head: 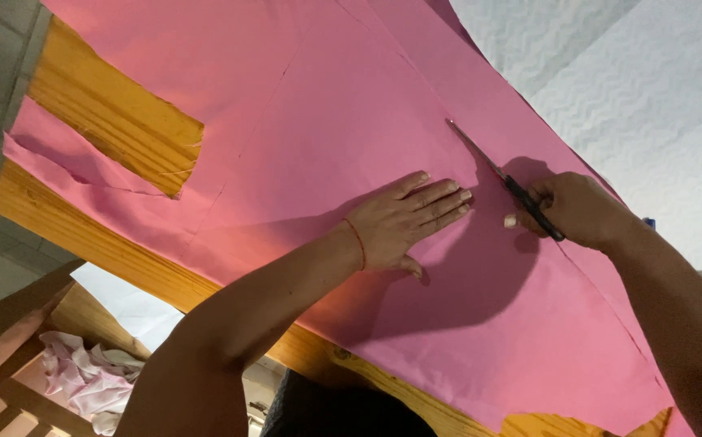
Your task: The person uses scissors to cut a large piece of pink fabric laid on a wooden table, following a marked outline. The person holds the fabric steady with one hand while cutting with the other, separating a shaped piece from the main cloth.
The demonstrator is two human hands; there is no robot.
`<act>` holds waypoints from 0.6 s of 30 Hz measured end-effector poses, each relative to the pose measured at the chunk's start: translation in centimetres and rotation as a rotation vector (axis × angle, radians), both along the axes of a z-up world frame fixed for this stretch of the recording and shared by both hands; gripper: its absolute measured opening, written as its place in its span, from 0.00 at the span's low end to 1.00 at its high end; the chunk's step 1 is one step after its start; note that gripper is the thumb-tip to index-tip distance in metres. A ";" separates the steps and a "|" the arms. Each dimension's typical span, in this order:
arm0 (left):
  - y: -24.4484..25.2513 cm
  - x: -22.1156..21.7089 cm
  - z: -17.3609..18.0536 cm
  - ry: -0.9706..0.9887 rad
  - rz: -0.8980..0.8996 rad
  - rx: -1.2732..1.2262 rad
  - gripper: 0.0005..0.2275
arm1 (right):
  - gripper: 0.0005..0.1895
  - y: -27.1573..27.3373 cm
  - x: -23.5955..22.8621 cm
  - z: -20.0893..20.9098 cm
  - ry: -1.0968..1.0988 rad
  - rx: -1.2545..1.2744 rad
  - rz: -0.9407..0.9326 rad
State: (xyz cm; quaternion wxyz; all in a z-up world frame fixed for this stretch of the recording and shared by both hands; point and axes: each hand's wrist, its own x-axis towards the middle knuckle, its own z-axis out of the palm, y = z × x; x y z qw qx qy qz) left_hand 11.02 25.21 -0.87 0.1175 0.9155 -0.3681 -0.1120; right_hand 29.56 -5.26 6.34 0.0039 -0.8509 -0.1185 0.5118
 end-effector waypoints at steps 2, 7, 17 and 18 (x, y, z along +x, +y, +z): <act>-0.2 0.2 0.3 0.000 -0.014 0.044 0.67 | 0.34 0.1 -0.2 0.5 -0.001 0.048 -0.043; 0.0 -0.1 -0.4 -0.018 -0.001 -0.014 0.67 | 0.32 0.5 0.0 0.4 -0.008 0.072 -0.068; -0.2 -0.1 -0.7 -0.035 -0.008 -0.001 0.67 | 0.34 1.9 0.3 0.2 -0.011 0.086 -0.060; -0.2 0.0 -0.7 -0.048 -0.013 0.019 0.67 | 0.36 1.6 0.3 -0.2 -0.013 0.124 -0.052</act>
